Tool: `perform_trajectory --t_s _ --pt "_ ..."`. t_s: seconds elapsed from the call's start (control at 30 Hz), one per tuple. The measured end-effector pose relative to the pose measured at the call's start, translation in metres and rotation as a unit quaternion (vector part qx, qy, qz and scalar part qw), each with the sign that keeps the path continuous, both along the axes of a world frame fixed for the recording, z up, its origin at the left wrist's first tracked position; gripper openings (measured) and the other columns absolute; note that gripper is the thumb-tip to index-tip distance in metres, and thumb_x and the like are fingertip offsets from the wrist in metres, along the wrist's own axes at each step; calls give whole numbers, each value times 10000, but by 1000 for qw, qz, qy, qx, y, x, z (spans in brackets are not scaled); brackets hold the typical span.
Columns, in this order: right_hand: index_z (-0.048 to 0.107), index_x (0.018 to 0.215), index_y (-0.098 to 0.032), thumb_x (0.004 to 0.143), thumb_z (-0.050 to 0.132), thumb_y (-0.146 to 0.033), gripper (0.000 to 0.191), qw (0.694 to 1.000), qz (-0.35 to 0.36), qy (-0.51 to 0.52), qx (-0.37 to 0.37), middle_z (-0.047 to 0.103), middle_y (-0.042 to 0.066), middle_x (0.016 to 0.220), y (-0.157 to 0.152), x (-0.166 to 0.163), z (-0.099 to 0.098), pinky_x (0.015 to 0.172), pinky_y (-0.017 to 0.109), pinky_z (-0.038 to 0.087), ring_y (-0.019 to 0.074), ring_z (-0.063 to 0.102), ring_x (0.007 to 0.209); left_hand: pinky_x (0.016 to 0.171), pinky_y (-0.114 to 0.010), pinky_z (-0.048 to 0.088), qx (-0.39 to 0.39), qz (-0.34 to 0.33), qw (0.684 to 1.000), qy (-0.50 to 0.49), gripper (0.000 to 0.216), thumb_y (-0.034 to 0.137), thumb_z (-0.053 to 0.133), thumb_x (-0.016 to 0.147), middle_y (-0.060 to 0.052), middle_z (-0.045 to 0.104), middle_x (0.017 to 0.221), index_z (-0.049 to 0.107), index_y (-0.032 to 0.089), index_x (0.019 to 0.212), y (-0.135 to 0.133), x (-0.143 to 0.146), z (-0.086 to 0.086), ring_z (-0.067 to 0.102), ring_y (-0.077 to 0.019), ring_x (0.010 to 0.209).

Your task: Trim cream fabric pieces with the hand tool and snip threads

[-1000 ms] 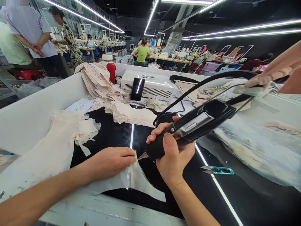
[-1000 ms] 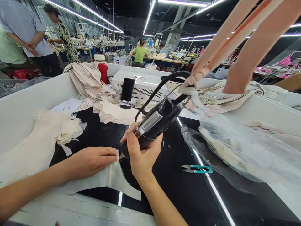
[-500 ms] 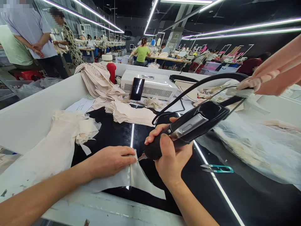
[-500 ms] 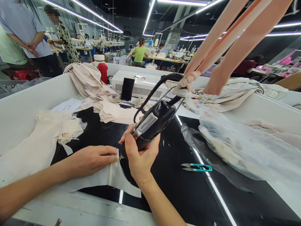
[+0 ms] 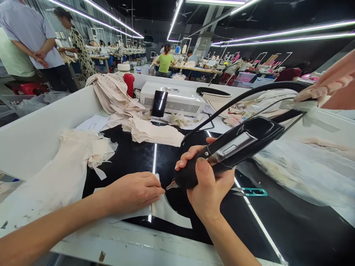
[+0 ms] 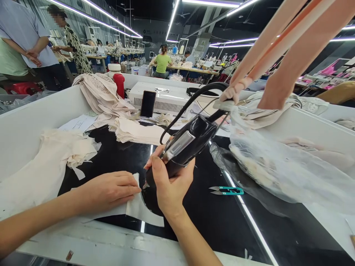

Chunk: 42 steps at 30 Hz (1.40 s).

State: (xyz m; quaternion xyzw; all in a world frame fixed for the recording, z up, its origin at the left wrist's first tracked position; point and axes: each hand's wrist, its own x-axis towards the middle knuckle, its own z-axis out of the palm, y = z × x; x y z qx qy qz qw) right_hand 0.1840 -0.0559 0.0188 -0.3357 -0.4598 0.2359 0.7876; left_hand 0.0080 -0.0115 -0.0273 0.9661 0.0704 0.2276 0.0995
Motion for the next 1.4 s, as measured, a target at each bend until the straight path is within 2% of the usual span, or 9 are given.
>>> perform_trajectory --t_s 0.1,0.27,0.53,0.7,0.93,1.13,1.27,1.4 --pt "561 1150 -256 853 809 -362 401 1000 9 6 0 648 -52 800 0 -3 -1 504 265 553 123 620 557 857 -309 585 -17 6 1000 5 237 216 487 1072 -82 705 1031 712 144 1059 -2 -1 -4 669 -191 936" --pt "559 1134 -259 856 779 -295 356 1000 20 9 -3 653 -57 792 -2 -7 0 508 261 553 122 618 564 844 -286 570 -42 12 999 8 213 229 506 1071 -71 702 1097 707 161 1075 0 -6 -9 673 -183 961" --pt "552 1151 -250 865 772 -291 362 1000 27 10 -1 649 -53 785 -4 -11 -3 509 258 548 120 615 569 803 -277 556 -9 -1 1000 25 170 141 529 1029 -62 693 1118 681 179 1096 -1 -9 -6 670 -187 970" --pt "551 1104 -262 890 743 -269 287 1000 16 -4 -14 652 -49 803 -5 -11 -2 518 271 558 127 624 576 832 -276 551 4 -3 1000 29 167 149 529 1027 -62 691 1115 677 197 1087 -2 -10 -5 666 -187 990" --pt "550 1162 -249 863 790 -332 393 1000 12 6 -6 639 -49 776 -13 -9 0 505 274 556 128 615 550 885 -302 556 4 -12 999 43 166 150 537 1020 -63 684 1130 674 203 1097 -1 -12 -6 665 -201 1037" --pt "550 1163 -249 891 761 -298 348 1000 18 2 -13 645 -45 792 -17 -11 -3 520 291 557 135 622 571 920 -291 548 1 -18 999 31 184 158 527 1030 -70 684 1148 667 207 1138 0 -13 -5 662 -190 1060" --pt "562 1151 -253 871 785 -317 364 1000 15 9 -20 652 -43 785 -22 -6 4 508 288 554 140 618 570 896 -292 559 6 -21 999 40 197 159 498 1043 -79 683 1170 664 195 1142 3 -16 -3 660 -195 1051" --pt "595 1149 -255 829 837 -358 414 1000 -8 22 -21 653 -34 783 -35 2 11 491 291 557 151 623 573 1018 -367 545 25 -23 999 33 210 119 468 1046 -100 691 1169 670 152 1093 4 -17 4 637 -224 1133"
